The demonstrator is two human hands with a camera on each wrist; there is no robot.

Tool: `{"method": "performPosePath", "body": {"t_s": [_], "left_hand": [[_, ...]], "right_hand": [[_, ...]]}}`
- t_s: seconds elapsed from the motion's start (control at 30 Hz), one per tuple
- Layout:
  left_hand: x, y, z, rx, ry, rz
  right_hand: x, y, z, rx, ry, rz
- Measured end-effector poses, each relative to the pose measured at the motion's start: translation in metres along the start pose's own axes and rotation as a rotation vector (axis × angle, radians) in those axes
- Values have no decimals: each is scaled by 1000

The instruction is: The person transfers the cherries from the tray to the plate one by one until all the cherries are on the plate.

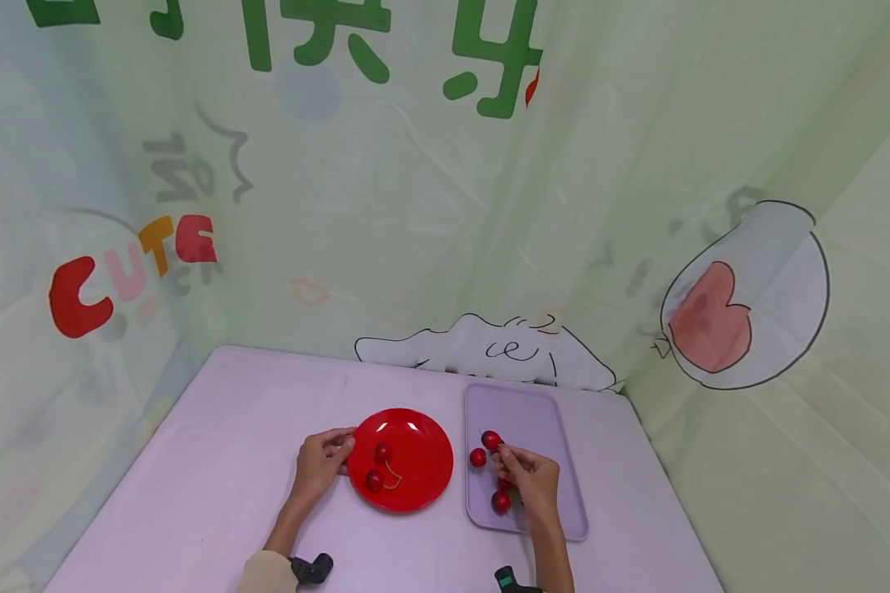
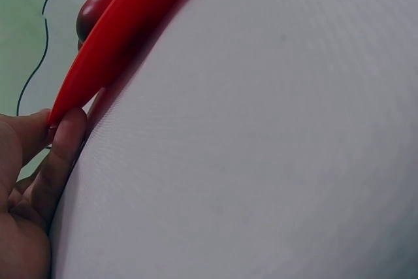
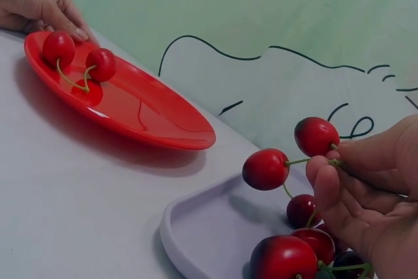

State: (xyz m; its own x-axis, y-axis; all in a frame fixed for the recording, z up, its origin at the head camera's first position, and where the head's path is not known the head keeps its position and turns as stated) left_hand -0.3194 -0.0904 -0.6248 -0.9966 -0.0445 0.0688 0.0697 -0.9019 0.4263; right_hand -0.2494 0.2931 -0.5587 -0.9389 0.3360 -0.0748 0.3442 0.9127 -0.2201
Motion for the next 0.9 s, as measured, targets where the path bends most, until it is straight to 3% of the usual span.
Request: {"method": "performPosePath", "body": {"t_s": [0.6, 0.9], "left_hand": [[2, 2, 0, 8, -1, 5], [0, 1, 0, 2, -6, -4]], "right_hand": [[-1, -2, -7, 103, 2, -22], [-7, -5, -11, 123, -25, 11]]}}
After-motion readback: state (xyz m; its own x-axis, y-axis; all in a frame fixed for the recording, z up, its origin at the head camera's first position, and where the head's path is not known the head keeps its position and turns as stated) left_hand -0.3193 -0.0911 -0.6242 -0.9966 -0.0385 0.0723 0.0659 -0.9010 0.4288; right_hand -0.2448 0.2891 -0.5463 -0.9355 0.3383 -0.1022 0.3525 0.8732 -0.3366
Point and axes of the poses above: each hand's wrist, its own x-axis towards the middle knuckle, its own y-axis out of the back of the hand, z = x × y, the point moved 7 cm from there along x, towards the middle knuckle, and after that the axes turned 11 degrees about x, right-handed, at the moved point
